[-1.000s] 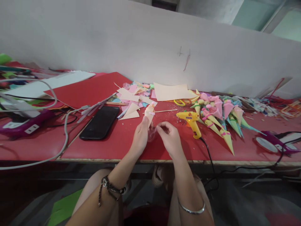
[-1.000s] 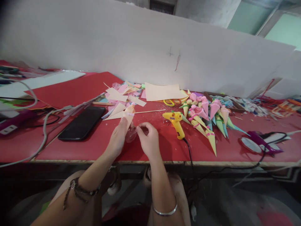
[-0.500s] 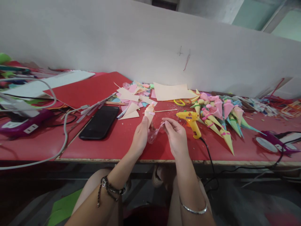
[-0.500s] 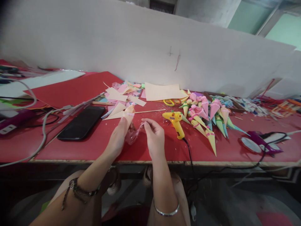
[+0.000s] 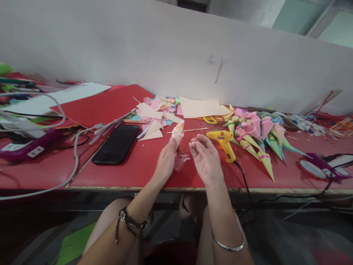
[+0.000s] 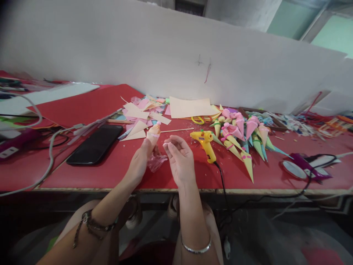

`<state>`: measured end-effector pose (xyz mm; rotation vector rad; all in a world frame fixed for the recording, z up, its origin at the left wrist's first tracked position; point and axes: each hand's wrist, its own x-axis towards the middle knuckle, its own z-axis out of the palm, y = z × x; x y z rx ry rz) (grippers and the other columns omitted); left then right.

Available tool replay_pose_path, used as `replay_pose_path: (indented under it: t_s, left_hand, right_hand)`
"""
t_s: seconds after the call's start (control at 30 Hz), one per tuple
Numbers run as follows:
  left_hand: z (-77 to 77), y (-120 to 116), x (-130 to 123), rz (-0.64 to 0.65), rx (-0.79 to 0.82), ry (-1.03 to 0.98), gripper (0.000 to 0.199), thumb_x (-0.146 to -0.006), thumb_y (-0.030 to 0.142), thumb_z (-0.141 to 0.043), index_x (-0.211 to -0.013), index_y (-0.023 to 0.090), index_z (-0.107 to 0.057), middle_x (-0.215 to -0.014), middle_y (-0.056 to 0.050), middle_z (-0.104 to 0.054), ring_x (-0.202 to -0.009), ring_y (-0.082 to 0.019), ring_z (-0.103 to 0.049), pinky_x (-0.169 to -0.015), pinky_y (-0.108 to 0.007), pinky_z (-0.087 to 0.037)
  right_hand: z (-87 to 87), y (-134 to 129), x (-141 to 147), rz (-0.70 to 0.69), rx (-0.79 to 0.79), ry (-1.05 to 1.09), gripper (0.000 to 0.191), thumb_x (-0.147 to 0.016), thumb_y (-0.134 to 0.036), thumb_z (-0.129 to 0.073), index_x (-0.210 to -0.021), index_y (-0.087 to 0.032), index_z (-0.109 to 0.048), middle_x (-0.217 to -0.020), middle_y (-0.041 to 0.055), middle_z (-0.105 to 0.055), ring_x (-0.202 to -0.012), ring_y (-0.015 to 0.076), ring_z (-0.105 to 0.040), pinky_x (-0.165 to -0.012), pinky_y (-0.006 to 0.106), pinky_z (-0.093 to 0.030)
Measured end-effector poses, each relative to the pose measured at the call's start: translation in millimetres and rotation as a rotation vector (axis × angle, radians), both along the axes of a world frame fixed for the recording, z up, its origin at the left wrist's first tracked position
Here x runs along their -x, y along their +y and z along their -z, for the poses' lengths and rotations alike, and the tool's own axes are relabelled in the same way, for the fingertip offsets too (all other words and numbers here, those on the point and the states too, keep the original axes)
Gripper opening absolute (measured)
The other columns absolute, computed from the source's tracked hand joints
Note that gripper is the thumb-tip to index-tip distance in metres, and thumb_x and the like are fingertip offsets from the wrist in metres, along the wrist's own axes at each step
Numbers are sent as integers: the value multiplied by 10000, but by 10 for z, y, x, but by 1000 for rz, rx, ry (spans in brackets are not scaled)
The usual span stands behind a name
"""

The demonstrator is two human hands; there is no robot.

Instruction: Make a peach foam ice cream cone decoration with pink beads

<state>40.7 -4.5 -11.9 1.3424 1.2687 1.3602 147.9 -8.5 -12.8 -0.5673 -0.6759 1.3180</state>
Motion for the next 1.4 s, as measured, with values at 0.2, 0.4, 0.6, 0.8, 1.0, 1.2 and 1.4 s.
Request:
replay_pose_path:
  t_s: [0.2, 0.4, 0.6, 0.8, 1.0, 1.2, 1.4]
  left_hand:
    - [3, -4, 1, 17, -2, -32, 512, -818, 574, -295, -544, 176, -467, -538, 0, -474, -545, -132, -429, -541, -242, -363]
    - [48, 1, 8, 31, 34, -72, 516, -799, 602, -309, -603, 164, -498, -581, 2, -507, -549, -123, -453, -531, -238, -361]
    - [51, -14, 7, 42, 36, -128, 514, -791, 611, -327, -614, 159, -498, -569, 5, -499, -542, -117, -464, -517, -227, -380]
    - [76, 11, 10, 56, 10, -140, 537, -781, 637, -309, -598, 164, -484, -548, 9, -486, -531, -116, -455, -521, -232, -385]
    - [74, 12, 1, 31, -8, -161, 522, -774, 630, -333, -613, 160, -495, -578, 2, -487, -567, -121, -452, -549, -238, -389]
    - [30, -19, -9, 23, -3, -154, 522, -764, 632, -350, -596, 161, -497, -575, 15, -486, -546, -104, -428, -517, -222, -367]
    - [52, -12, -7, 32, 2, -155, 515, -779, 620, -334, -609, 164, -503, -577, 10, -509, -558, -115, -458, -548, -233, -383]
  right_hand:
    - [-6, -10, 41, -62, 34, -11, 202, -588, -146, -681, -779, -211, -675, -700, -52, -629, -678, 51, -592, -838, 218, -491]
    - [6, -36, 81, -95, 48, -92, 125, -586, -181, -699, -708, -205, -691, -716, -27, -666, -668, 80, -595, -713, 229, -511]
    - [-5, -62, 83, -108, 4, -101, 82, -606, -218, -712, -597, -195, -633, -658, -52, -633, -542, 41, -554, -579, 173, -496]
    - [-4, -62, 92, -125, 36, -85, 116, -634, -239, -688, -734, -180, -678, -520, -70, -593, -430, 18, -499, -586, 178, -506]
    - [-8, -43, 103, -131, 39, -55, 158, -596, -176, -693, -752, -198, -685, -689, -27, -668, -627, 57, -596, -628, 173, -498]
    - [3, -49, 115, -141, 23, -64, 195, -594, -121, -674, -772, -202, -681, -666, -51, -609, -622, 34, -548, -596, 141, -463]
    - [14, -40, 122, -129, 33, -40, 202, -575, -99, -660, -754, -190, -692, -681, -40, -637, -655, 39, -565, -611, 130, -457]
